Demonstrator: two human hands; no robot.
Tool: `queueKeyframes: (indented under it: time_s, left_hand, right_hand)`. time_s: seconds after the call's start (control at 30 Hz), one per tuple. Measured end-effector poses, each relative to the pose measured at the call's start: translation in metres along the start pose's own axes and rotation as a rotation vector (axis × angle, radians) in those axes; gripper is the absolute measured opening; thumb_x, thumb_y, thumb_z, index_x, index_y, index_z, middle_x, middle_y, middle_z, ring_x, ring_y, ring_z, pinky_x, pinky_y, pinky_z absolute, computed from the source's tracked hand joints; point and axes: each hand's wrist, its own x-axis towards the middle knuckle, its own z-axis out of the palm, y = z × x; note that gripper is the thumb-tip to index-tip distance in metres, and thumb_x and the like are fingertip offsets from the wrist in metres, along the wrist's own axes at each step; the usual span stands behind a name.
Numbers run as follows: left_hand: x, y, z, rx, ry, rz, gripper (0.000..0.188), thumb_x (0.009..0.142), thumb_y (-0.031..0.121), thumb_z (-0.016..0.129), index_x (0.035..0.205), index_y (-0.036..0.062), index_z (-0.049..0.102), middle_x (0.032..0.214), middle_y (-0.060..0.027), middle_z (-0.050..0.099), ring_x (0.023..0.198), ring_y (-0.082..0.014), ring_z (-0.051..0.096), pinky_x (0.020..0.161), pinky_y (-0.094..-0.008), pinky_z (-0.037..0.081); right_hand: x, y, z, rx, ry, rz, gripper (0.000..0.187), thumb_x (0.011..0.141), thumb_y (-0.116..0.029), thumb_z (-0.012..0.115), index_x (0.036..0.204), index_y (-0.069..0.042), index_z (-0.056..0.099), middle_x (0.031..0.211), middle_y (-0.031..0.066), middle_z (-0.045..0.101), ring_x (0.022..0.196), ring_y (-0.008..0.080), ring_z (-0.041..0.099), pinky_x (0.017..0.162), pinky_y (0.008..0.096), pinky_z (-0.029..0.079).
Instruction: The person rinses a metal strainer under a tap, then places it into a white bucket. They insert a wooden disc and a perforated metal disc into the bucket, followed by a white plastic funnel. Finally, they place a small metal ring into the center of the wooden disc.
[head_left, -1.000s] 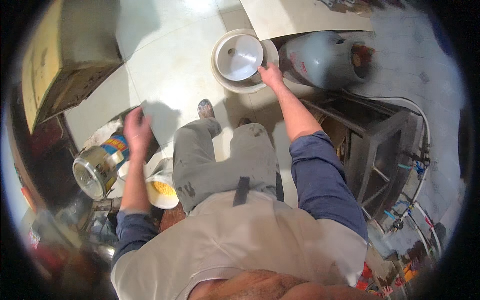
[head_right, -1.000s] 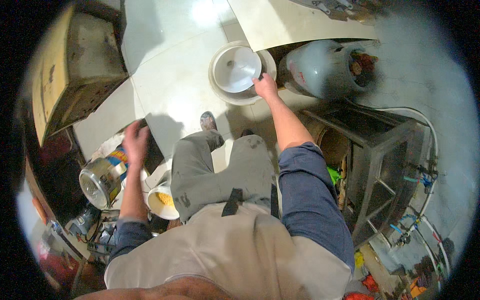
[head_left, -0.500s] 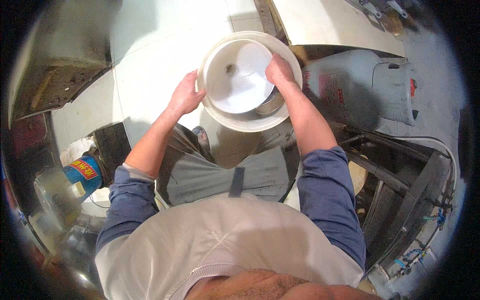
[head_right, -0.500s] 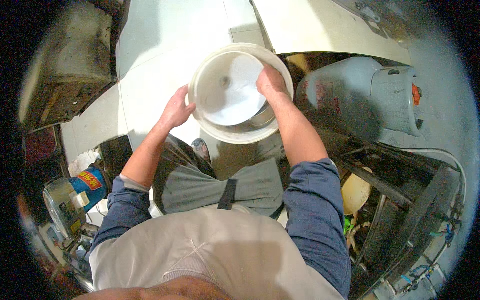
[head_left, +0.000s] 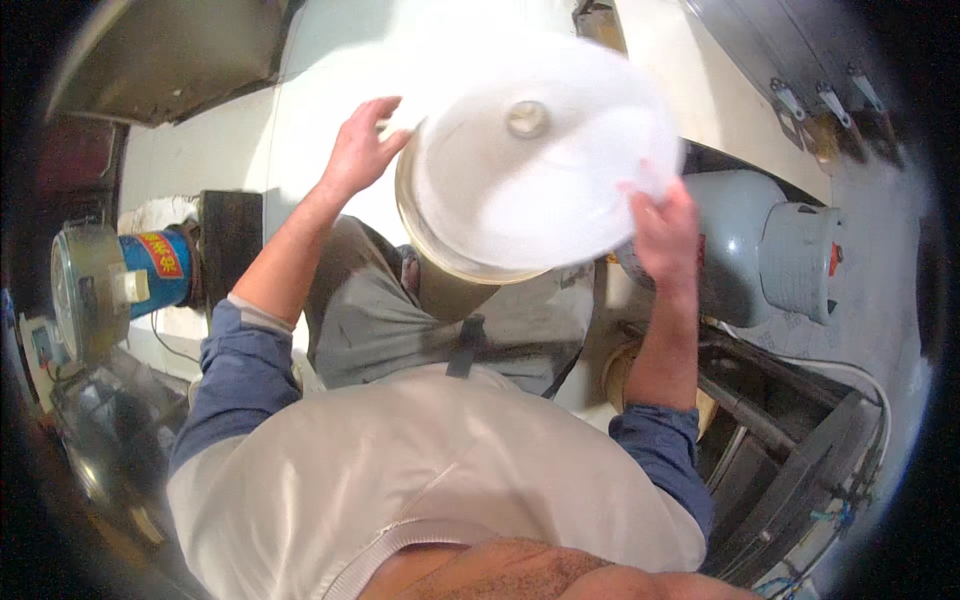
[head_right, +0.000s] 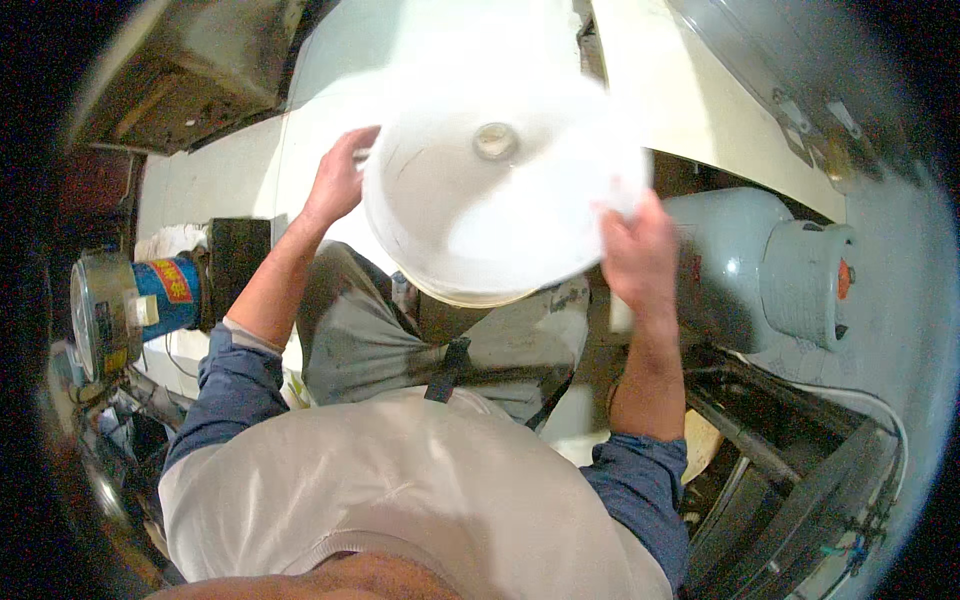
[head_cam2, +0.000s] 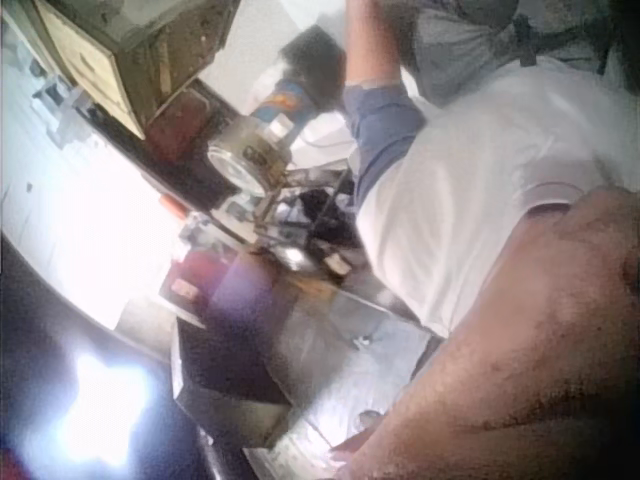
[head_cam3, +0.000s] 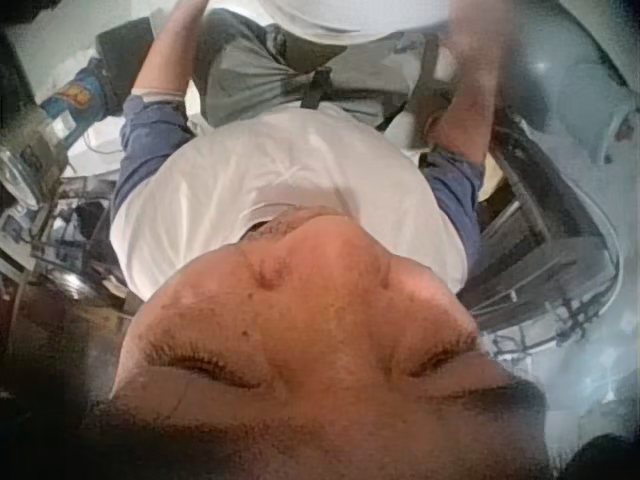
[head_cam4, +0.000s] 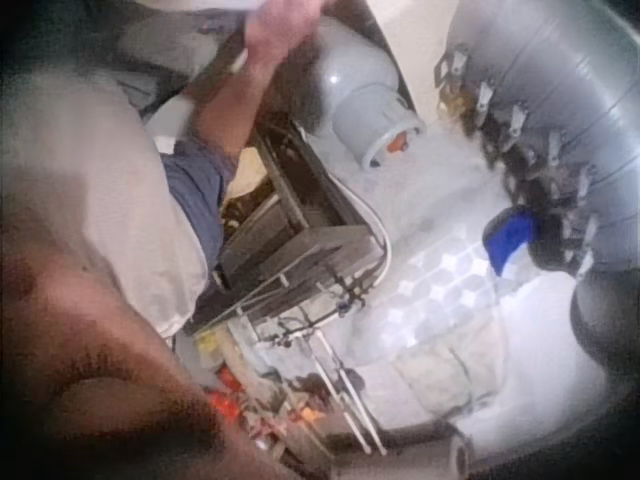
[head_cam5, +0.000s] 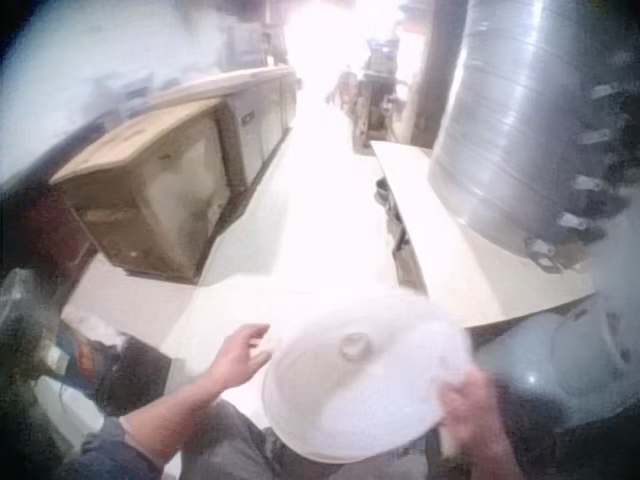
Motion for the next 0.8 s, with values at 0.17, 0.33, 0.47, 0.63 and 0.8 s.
queueKeyframes:
  time_s: [0.17,0.33,0.47,0.63,0.8]
  left_hand:
    - [0.034,0.043,0.063,0.026,0.002,0.312,0.033,0.1,0.019,0.062,0.125,-0.0001,0.071,0.114,-0.0195,0.076,0.109,-0.033,0.073,0.098,-0.0448,0.057]
    - [0.1,0.014,0.173,0.55,-0.489,-0.08,0.041,0.095,0.026,0.063,0.126,-0.0007,0.071,0.122,-0.0238,0.073,0.112,-0.0384,0.07,0.099,-0.0459,0.055]
    - [0.105,-0.013,0.231,0.523,-0.506,-0.036,0.051,0.094,0.038,0.063,0.128,0.0009,0.071,0.131,-0.0233,0.069,0.122,-0.0374,0.067,0.104,-0.0442,0.053]
    - [0.096,-0.01,0.257,0.472,-0.442,-0.193,0.067,0.09,0.056,0.066,0.136,0.0076,0.069,0.137,-0.0204,0.067,0.13,-0.0326,0.063,0.111,-0.0397,0.048]
    - [0.114,-0.012,0.265,0.508,-0.534,-0.178,0.08,0.082,0.066,0.07,0.136,0.007,0.069,0.139,-0.0212,0.067,0.129,-0.0346,0.063,0.111,-0.0402,0.048]
  right_hand:
    - [-0.058,0.06,-0.07,0.653,-0.015,0.041,0.042,0.104,-0.014,0.059,0.144,-0.002,0.057,0.128,0.0116,0.07,0.113,0.0269,0.068,0.102,0.0439,0.053]
    - [-0.139,0.117,-0.084,0.799,0.152,0.174,0.042,0.104,-0.014,0.06,0.144,-0.001,0.057,0.128,0.0119,0.07,0.113,0.0265,0.068,0.102,0.0438,0.053]
    - [-0.196,0.15,-0.068,0.857,0.279,0.294,0.042,0.103,-0.013,0.06,0.143,-0.001,0.057,0.129,0.0121,0.069,0.114,0.0262,0.067,0.102,0.0436,0.053]
    - [-0.238,0.174,-0.047,0.892,0.386,0.386,0.042,0.103,-0.012,0.061,0.143,0.0,0.057,0.129,0.0123,0.069,0.114,0.0258,0.067,0.102,0.0435,0.053]
    - [-0.254,0.183,-0.033,0.913,0.446,0.422,0.043,0.102,-0.011,0.062,0.143,0.0,0.057,0.129,0.0126,0.068,0.115,0.0254,0.066,0.103,0.0433,0.052]
